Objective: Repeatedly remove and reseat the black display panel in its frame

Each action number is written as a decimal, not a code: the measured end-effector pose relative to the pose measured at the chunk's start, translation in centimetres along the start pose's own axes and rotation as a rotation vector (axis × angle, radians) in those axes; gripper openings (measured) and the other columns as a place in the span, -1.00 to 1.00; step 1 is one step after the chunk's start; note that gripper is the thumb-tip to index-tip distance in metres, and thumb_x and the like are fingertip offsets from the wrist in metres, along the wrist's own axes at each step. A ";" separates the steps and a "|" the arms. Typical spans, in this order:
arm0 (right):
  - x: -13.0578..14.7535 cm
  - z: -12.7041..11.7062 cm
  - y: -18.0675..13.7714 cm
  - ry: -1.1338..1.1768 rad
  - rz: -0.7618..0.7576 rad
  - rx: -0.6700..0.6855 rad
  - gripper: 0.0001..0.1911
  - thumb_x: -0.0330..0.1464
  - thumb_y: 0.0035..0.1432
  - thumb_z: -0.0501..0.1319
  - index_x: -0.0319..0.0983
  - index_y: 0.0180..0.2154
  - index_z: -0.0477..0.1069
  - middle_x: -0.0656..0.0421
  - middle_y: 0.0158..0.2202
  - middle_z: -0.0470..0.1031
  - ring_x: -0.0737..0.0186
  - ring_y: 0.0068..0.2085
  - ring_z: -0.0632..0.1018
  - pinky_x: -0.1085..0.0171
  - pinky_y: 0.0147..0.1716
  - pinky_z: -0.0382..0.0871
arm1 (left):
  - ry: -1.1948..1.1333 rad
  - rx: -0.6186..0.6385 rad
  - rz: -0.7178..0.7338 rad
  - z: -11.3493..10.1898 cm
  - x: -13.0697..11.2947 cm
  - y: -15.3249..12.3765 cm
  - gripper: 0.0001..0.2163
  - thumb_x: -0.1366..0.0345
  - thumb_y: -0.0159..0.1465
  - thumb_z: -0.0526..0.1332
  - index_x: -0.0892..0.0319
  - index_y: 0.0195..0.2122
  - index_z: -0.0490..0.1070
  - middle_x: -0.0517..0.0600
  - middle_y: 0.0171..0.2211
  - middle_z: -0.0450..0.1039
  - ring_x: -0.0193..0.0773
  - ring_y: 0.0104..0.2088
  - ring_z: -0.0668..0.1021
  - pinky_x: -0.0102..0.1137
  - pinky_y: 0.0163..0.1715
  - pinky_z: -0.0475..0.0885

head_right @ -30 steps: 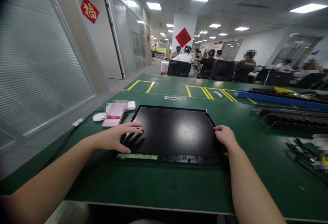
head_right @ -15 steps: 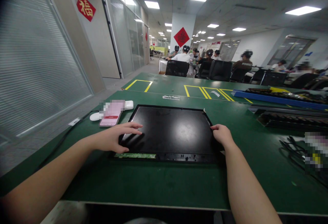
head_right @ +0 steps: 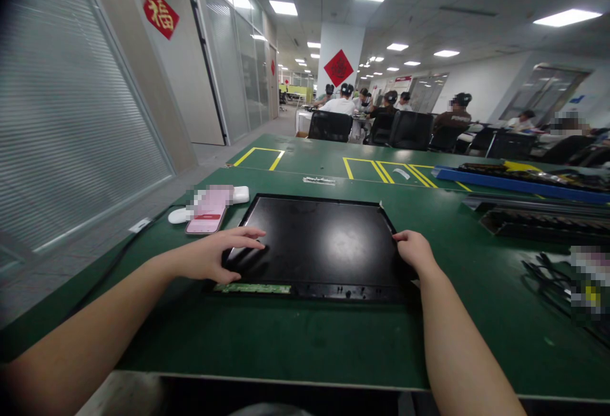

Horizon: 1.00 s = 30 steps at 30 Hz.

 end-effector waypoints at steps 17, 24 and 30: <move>0.7 -0.2 -0.6 -0.028 -0.023 -0.001 -0.74 -0.49 -0.06 0.26 -0.23 -0.26 0.60 0.04 -0.29 0.62 0.09 -0.22 0.60 0.26 -0.21 0.42 | 0.285 -0.234 -0.280 0.1 2.1 1.3 -0.57 0.37 0.24 0.04 0.19 0.10 0.48 0.16 0.11 0.51 0.00 0.13 0.51 -0.10 0.17 0.38; 1.1 -0.4 -0.8 -0.045 0.007 0.006 -0.70 -0.53 -0.06 0.22 -0.25 -0.25 0.60 0.02 -0.28 0.62 0.10 -0.23 0.60 0.25 -0.21 0.43 | 0.278 -0.283 -0.295 1.0 2.2 1.8 -0.46 0.51 0.10 0.03 0.18 0.10 0.49 0.09 0.12 0.52 -0.02 0.15 0.50 -0.13 0.20 0.35; 1.0 -0.2 -1.0 -0.011 0.013 -0.001 -0.73 -0.48 -0.06 0.25 -0.23 -0.25 0.59 0.03 -0.29 0.62 0.07 -0.23 0.61 0.24 -0.22 0.43 | 0.226 -0.323 -0.257 1.1 2.3 2.1 -0.49 0.56 0.06 0.00 0.14 -0.03 0.54 0.06 0.04 0.56 -0.03 0.09 0.52 -0.12 0.13 0.39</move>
Point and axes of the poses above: each hand's wrist, its own y-axis towards the middle knuckle, its own z-axis out of the palm, x = y × z, the point moved 2 cm from there along y, towards the middle knuckle
